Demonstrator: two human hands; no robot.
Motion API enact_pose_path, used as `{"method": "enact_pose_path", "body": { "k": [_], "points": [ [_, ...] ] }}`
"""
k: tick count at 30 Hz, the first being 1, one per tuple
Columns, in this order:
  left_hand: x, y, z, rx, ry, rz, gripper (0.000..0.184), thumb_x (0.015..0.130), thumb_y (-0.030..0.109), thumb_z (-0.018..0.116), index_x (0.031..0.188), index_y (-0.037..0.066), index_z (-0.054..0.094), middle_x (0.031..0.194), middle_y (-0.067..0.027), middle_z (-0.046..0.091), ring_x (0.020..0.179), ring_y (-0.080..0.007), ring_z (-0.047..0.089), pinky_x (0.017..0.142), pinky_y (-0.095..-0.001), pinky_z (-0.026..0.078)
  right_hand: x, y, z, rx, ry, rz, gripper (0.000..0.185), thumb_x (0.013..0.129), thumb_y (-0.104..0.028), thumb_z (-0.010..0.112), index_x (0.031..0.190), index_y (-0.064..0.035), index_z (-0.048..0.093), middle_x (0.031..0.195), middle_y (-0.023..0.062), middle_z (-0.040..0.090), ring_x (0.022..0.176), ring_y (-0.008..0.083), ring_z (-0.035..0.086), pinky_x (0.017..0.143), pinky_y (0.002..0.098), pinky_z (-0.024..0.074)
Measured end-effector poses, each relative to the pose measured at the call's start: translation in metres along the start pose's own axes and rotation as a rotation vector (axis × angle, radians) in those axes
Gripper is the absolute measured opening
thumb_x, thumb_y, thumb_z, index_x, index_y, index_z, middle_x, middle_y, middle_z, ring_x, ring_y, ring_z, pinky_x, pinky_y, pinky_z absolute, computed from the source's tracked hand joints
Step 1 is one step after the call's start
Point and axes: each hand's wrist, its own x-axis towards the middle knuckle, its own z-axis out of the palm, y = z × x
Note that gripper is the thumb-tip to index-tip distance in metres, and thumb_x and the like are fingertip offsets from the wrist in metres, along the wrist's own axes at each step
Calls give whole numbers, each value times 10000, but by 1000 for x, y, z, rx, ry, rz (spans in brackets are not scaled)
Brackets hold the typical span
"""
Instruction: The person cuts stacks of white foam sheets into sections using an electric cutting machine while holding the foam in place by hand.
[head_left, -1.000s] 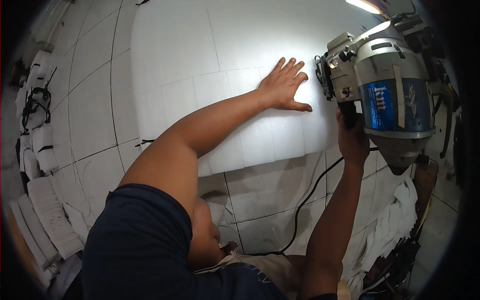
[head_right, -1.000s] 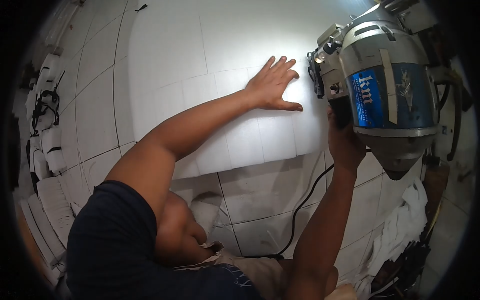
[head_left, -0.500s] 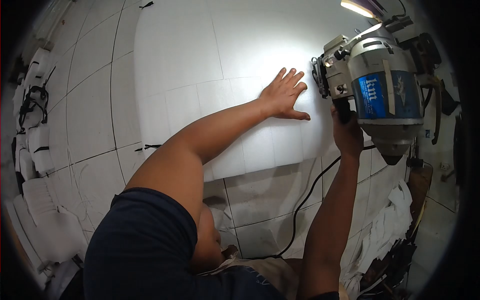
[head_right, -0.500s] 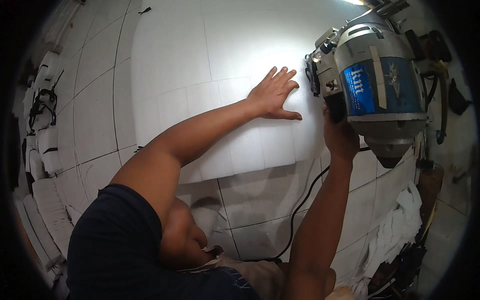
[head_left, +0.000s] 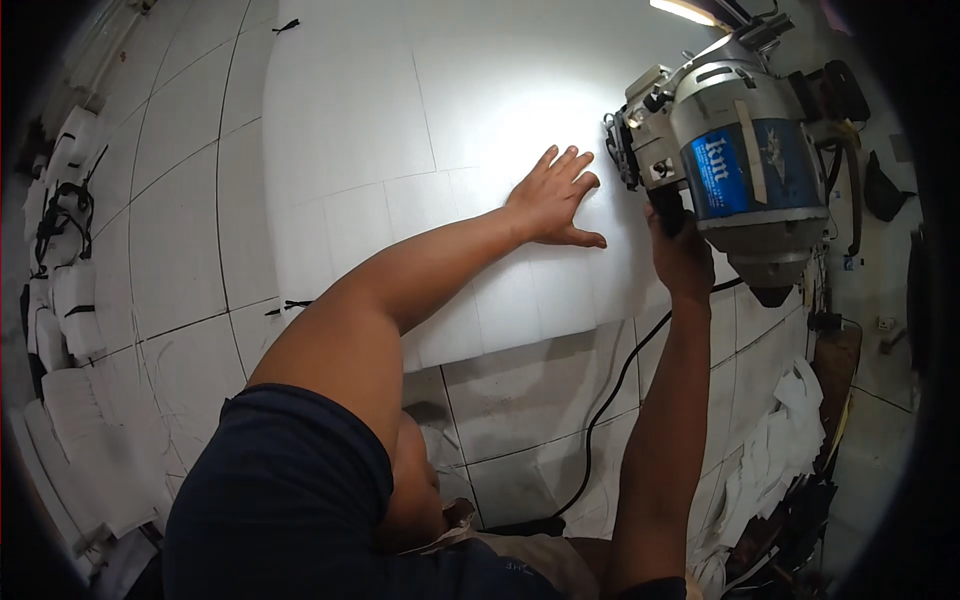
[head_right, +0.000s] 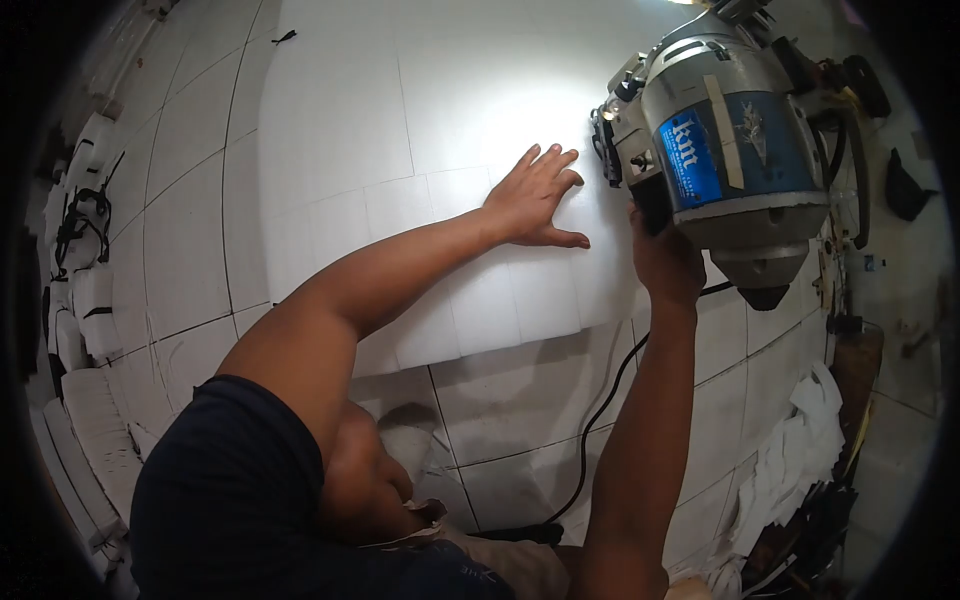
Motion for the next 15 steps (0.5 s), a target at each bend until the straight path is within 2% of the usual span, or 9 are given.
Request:
{"method": "enact_pose_path", "body": {
  "k": [2,3,5,9,11,15],
  "points": [
    [0,-2,3,6,-3,-18,973,722,803,616,1324,47,507,1537,-211,316,1474,-378,213,1224,-492,116,1,7,6,24,8,-90,608,867,-566,592,1159,-32,576,1009,269,677,1007,458,640,856,532,490],
    [0,-2,4,12,-6,-27,962,721,804,616,1319,59,508,1537,-204,316,1474,-370,214,1225,-489,116,1,9,5,29,9,-87,608,867,-566,592,1159,-32,576,1009,269,677,1007,458,640,856,532,490],
    [0,-3,3,7,-2,-32,946,725,804,612,1314,70,507,1536,-203,317,1473,-367,217,1225,-490,118,1,15,1,23,-104,-147,499,854,-422,604,1152,-24,562,980,272,673,987,467,637,841,541,484],
    [3,-7,8,9,23,-37,913,737,801,601,1301,90,505,1531,-201,323,1469,-366,226,1224,-494,123,-6,30,0,63,-118,-183,480,823,-347,592,1173,-24,537,946,273,669,965,480,630,832,535,482],
    [4,-7,7,18,20,-39,912,739,798,602,1306,91,500,1531,-201,324,1468,-366,228,1224,-497,125,-21,37,-6,-43,-195,-266,483,826,-331,587,1191,-22,515,978,270,659,980,489,612,838,528,476],
    [4,-8,7,40,20,-19,916,746,816,572,1295,85,512,1520,-214,342,1459,-382,245,1215,-517,151,-55,66,-3,-46,-172,-221,463,831,-320,580,1197,-44,514,990,242,646,963,454,617,862,502,471]
  ]
}}
